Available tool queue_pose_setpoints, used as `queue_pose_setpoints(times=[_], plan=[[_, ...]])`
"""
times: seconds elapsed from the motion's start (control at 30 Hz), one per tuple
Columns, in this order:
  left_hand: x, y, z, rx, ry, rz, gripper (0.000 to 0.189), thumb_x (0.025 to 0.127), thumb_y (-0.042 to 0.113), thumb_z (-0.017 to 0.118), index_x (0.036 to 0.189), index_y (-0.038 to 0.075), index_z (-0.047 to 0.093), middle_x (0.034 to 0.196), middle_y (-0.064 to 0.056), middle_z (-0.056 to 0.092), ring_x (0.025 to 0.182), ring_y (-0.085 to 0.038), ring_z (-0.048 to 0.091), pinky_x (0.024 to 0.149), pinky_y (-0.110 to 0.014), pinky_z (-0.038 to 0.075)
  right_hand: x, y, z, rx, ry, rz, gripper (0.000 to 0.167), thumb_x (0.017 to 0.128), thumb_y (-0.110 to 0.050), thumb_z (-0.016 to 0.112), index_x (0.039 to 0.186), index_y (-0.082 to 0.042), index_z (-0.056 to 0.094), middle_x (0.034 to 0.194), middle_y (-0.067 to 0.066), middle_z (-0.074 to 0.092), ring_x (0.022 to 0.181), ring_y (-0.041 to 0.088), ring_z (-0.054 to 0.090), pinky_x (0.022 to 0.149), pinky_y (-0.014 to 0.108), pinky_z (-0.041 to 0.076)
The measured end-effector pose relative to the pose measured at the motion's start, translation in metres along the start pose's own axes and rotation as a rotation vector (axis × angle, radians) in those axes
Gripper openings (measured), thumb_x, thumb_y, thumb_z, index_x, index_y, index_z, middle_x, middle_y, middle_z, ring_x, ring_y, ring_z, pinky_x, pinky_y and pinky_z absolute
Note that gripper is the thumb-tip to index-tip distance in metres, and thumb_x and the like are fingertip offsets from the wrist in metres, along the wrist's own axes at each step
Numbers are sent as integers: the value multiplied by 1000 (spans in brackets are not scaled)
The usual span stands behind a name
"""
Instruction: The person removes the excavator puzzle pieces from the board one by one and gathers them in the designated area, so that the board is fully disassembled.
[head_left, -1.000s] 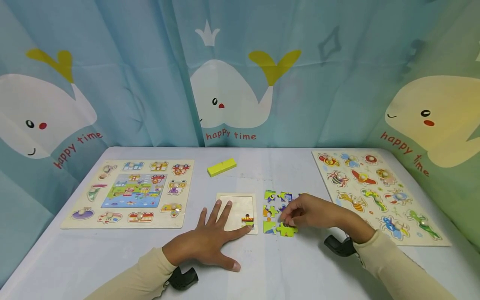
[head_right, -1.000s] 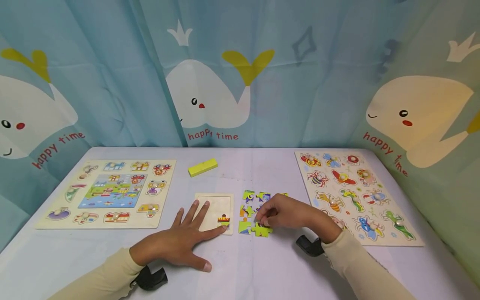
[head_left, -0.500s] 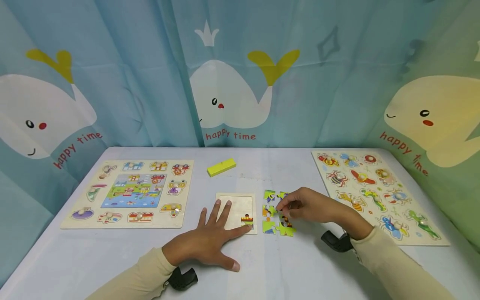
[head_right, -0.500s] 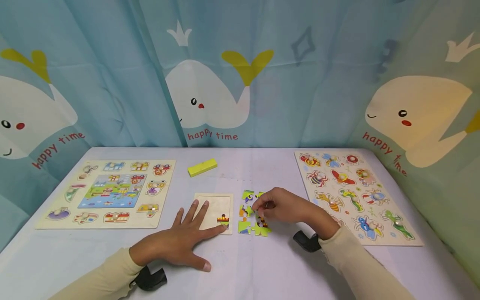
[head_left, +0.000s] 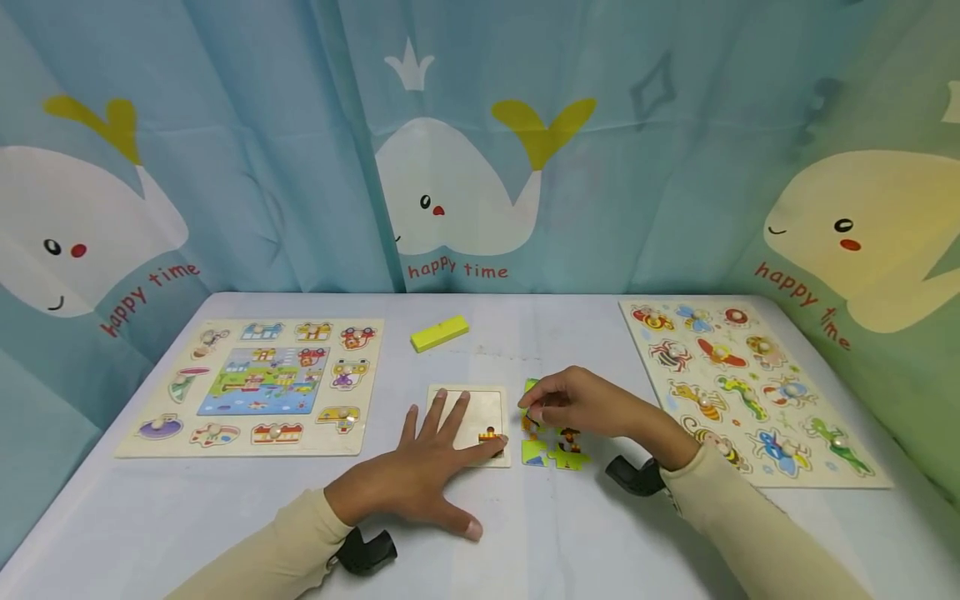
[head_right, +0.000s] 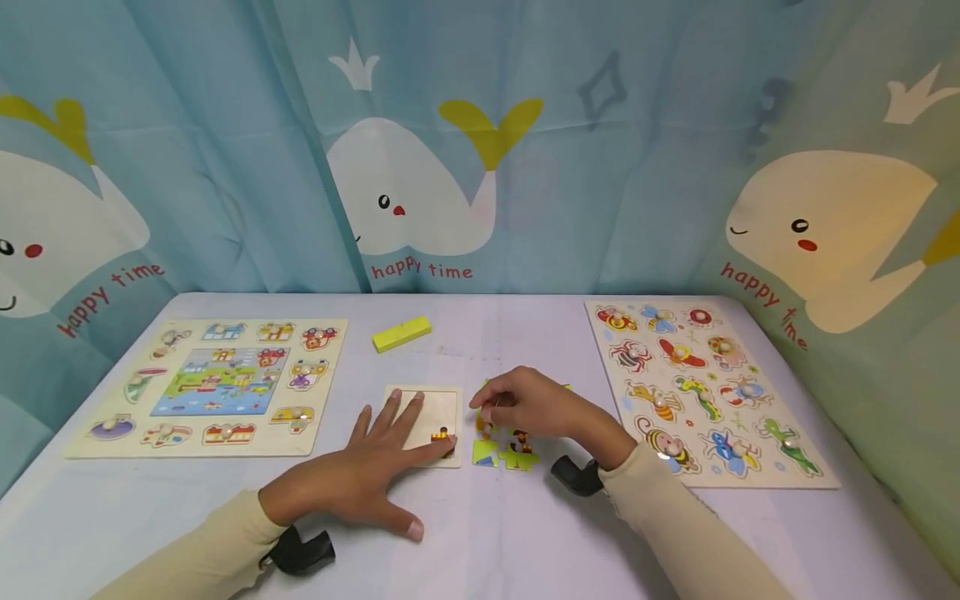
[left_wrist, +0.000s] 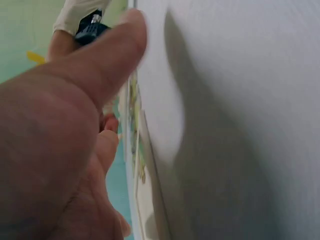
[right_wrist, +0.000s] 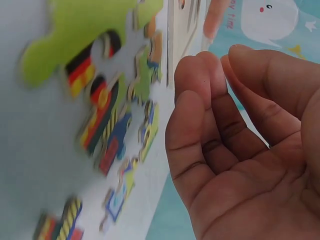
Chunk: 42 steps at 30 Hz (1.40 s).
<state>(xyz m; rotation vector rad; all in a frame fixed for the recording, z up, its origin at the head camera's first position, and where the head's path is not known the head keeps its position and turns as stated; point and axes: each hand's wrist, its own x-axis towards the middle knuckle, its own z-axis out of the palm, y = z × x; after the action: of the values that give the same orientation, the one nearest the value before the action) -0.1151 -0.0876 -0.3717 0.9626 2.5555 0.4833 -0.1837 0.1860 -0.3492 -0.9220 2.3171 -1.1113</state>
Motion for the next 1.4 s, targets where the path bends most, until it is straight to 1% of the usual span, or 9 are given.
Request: queue_pose_setpoints(times=[0.17,0.3,0.47,0.53,0.67,0.77,0.87,1.2,1.4], plan=[[3,5,4,9,-35,-22,89,75,77,61,151,45,28,160,-13,-15,140,-42,-23,103,-70,-7,11,-1,9,7,-11,-31,18,94,-4,63,109,2,70,100,8,71,85,17,66,75,28,52],[4,10,5,28,-53,-45,87,75,78,59,151,45,29,161,-9,-16,140,-42,-23,102,-71,-6,18,-4,17,10,-17,-37,17,94,-4,64,109,0,70,104,7,71,88,16,67,75,28,53],[6,11,5,65,-72,-62,88,75,79,58,150,46,29,162,-2,-10,140,-44,-22,101,-72,-6,23,-7,22,36,-25,-40,17,94,-6,63,109,-1,70,105,7,71,92,19,68,78,29,53],[7,11,5,71,-75,-61,88,75,78,59,151,46,29,162,-3,-9,140,-43,-21,102,-72,-6,24,-8,24,47,-25,-32,17,95,-6,62,110,-1,70,105,7,70,93,19,67,79,28,52],[7,11,6,71,-81,-58,88,75,77,60,151,46,28,162,-6,-10,141,-42,-21,102,-71,-6,24,-8,27,66,-27,-8,18,95,-3,60,111,-1,69,105,6,70,86,19,65,74,27,52],[7,11,6,79,-86,-59,88,75,77,60,151,46,28,162,-7,-10,141,-42,-20,103,-71,-5,25,-8,29,68,-31,3,18,95,-3,61,111,-1,69,104,5,70,85,17,64,74,27,52],[7,12,5,91,-91,-58,89,75,77,60,151,46,28,162,-8,-10,141,-43,-20,102,-72,-4,25,-8,31,61,-31,3,18,94,-3,62,110,-2,70,104,3,70,89,13,64,79,27,51],[7,11,4,95,-90,-57,88,75,76,62,151,45,28,162,-7,-11,141,-44,-20,101,-73,-3,25,-13,33,69,-2,-30,20,94,0,60,113,0,68,102,5,68,88,17,63,75,29,51],[7,11,6,103,-86,-56,89,75,77,61,151,47,27,162,-8,-9,141,-44,-20,102,-73,-3,23,-12,33,101,-15,-69,22,94,0,61,115,4,66,106,10,67,91,18,65,77,29,52]])
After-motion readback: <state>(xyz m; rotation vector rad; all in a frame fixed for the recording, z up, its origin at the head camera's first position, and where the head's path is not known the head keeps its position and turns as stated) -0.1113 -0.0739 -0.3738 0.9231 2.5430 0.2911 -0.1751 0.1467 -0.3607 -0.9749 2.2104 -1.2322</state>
